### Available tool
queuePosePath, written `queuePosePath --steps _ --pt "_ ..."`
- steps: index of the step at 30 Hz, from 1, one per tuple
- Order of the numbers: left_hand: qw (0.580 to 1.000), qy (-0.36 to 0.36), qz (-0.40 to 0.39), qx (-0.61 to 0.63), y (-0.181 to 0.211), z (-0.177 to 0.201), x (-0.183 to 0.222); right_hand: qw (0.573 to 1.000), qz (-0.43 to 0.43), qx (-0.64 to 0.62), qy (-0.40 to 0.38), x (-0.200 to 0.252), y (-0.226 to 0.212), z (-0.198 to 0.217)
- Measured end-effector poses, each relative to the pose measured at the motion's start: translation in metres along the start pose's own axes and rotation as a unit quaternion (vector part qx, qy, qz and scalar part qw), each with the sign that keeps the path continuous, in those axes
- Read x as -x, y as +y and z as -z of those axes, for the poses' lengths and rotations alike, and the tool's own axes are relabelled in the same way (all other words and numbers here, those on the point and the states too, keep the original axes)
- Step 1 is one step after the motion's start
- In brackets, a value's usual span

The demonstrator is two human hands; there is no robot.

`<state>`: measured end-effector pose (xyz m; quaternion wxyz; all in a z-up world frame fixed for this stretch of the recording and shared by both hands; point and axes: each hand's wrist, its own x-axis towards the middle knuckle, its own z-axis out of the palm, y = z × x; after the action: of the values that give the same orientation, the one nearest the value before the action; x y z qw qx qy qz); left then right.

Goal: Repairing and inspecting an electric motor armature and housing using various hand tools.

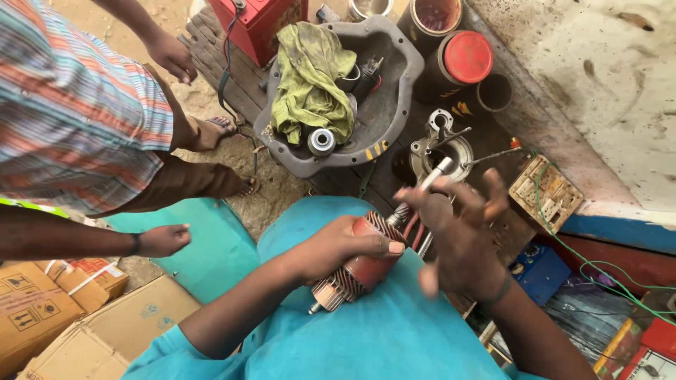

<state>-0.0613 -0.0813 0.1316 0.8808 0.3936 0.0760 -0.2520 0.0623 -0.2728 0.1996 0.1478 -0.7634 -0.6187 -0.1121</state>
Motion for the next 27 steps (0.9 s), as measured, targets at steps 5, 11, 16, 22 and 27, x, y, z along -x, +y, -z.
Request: queuePosePath --steps 5,11,16,22,27 --pt "1.000 -0.005 -0.014 -0.017 0.007 0.002 -0.001 0.998 -0.036 -0.034 0.041 0.005 0.002 0.011" --pt "0.990 -0.036 0.070 0.121 0.005 0.012 -0.002 0.990 -0.086 -0.079 0.080 0.001 0.007 -0.005" --pt "0.981 -0.075 0.073 0.162 -0.008 0.024 -0.005 0.993 -0.035 -0.083 0.073 0.017 0.010 -0.020" --pt "0.949 -0.138 0.108 0.261 -0.007 0.034 -0.007 0.993 -0.054 -0.047 0.093 0.022 0.022 -0.017" --pt "0.825 -0.310 0.128 0.454 0.011 0.011 -0.006 0.994 -0.010 -0.011 0.109 0.014 0.030 -0.020"
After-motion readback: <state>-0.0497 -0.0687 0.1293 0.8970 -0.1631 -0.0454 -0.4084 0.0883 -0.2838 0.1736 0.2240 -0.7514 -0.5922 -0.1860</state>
